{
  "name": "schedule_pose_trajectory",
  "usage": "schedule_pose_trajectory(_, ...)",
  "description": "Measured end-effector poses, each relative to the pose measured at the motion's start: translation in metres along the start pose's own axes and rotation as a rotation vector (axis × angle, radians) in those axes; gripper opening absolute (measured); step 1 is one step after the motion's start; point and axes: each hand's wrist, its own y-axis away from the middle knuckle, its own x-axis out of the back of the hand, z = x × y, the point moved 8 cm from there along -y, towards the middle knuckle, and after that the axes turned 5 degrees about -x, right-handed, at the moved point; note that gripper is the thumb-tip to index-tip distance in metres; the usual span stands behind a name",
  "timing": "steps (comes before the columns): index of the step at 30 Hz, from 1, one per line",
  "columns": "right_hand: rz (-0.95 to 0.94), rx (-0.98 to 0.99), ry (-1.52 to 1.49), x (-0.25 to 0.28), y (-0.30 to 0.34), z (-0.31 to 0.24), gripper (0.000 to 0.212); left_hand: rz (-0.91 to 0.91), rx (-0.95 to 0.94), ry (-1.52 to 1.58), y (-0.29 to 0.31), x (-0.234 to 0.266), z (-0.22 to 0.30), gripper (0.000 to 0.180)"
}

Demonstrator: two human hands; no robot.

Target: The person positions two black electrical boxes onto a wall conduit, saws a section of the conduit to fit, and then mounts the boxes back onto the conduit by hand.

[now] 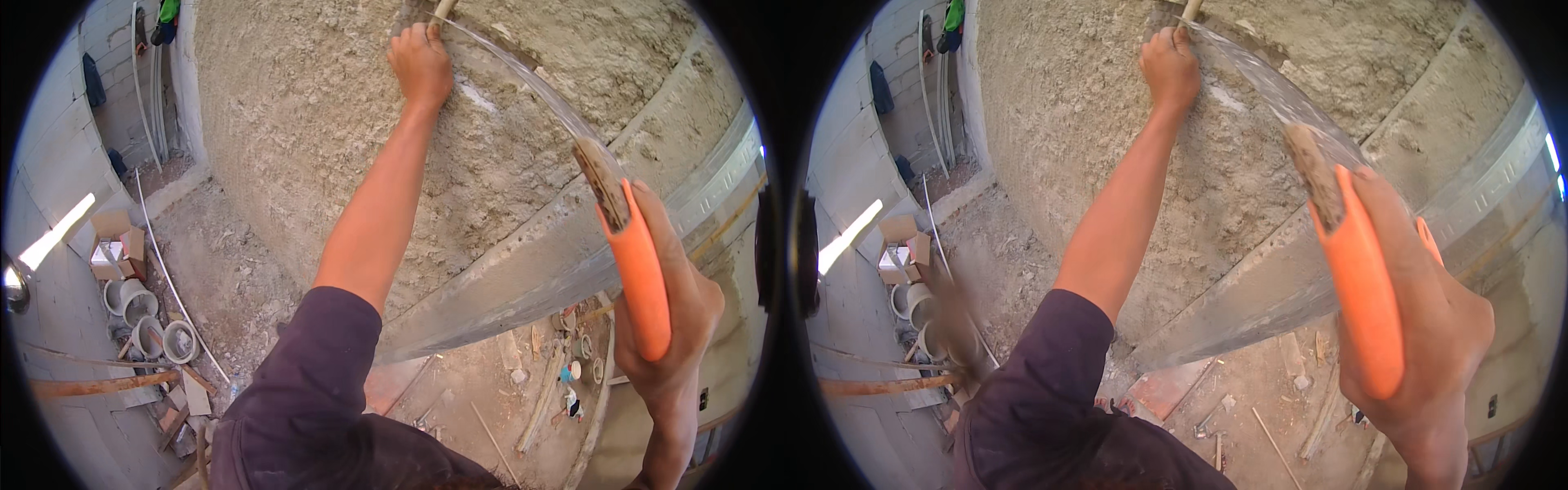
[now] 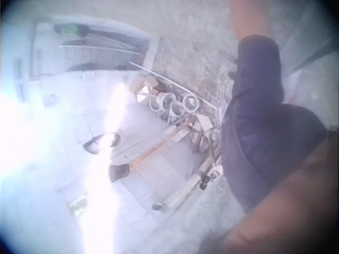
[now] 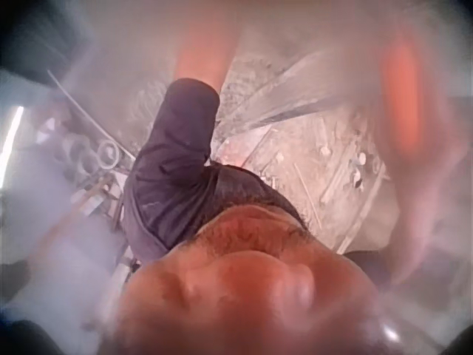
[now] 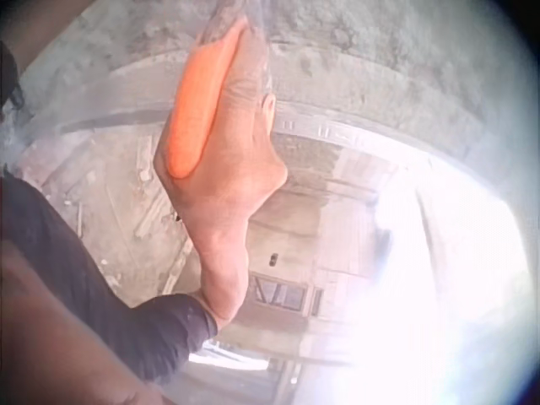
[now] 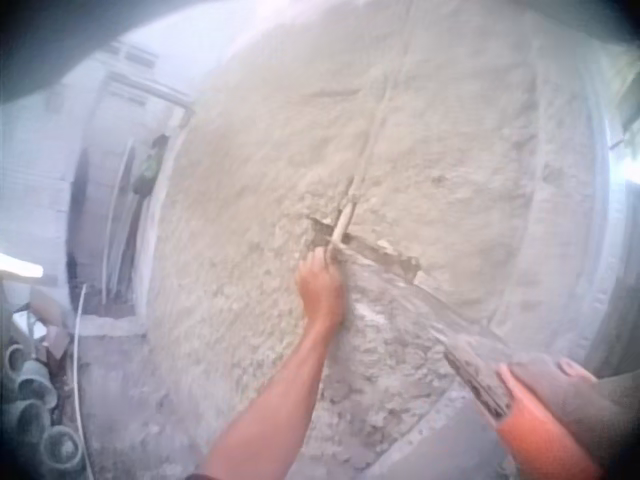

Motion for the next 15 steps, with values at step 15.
schedule_pose_trajectory(15,-0.064,-0.064,-0.110,0.008,0.011,0.005,0.070,0.051,-0.033,0.009,-0.006,0.010,-0.007,0.034)
